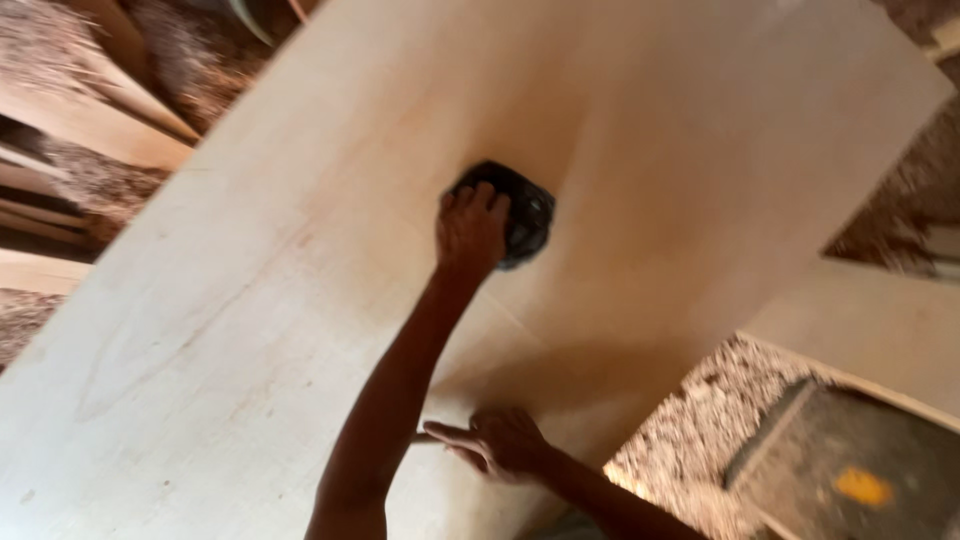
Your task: The person hammers nails into a large wooden board using a hammer. They repeatedly pick up nails and drive them into the board's surface, working along the edges and across the board.
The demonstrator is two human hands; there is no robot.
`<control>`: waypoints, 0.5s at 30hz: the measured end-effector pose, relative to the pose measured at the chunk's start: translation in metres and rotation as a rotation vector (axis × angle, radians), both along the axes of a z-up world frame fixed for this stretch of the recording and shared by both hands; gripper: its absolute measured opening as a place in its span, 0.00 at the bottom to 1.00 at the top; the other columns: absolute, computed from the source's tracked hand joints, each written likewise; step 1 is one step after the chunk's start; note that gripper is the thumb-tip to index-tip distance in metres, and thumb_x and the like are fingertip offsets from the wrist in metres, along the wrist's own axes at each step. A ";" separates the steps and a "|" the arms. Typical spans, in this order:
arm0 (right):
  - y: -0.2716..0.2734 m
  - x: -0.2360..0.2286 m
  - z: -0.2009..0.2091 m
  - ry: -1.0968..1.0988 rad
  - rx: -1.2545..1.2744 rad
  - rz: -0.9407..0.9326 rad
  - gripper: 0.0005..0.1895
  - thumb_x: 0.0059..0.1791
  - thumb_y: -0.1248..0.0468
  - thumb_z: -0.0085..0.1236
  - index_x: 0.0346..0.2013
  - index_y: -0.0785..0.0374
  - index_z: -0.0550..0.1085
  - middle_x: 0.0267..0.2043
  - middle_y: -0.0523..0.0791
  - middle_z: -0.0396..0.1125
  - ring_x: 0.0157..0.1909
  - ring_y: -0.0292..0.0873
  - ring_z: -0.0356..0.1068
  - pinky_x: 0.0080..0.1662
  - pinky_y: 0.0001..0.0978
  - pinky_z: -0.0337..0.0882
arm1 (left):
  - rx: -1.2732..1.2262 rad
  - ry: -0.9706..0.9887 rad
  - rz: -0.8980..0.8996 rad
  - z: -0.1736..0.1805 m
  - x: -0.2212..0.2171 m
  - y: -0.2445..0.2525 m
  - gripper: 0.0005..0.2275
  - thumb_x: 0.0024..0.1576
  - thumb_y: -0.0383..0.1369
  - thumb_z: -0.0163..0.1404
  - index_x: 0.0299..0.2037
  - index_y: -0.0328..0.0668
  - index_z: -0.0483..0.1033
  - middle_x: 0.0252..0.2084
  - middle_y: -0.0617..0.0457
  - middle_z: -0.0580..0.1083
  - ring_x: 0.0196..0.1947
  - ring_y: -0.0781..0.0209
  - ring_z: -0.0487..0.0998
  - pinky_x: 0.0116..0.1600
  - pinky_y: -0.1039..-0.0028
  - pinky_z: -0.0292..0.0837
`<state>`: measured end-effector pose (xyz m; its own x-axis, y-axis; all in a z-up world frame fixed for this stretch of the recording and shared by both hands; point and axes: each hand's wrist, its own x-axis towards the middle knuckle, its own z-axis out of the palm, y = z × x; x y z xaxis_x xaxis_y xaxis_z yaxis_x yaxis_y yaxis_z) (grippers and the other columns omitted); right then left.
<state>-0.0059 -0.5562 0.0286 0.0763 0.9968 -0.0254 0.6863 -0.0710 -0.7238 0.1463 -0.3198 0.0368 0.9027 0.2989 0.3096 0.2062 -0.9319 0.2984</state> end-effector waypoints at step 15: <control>-0.016 -0.011 -0.009 -0.023 -0.016 -0.076 0.26 0.51 0.54 0.65 0.65 0.42 0.72 0.24 0.44 0.68 0.25 0.42 0.67 0.29 0.41 0.68 | 0.684 -0.074 0.279 -0.064 -0.101 0.034 0.10 0.63 0.29 0.48 0.53 0.38 0.72 0.54 0.45 0.72 0.48 0.47 0.75 0.55 0.61 0.72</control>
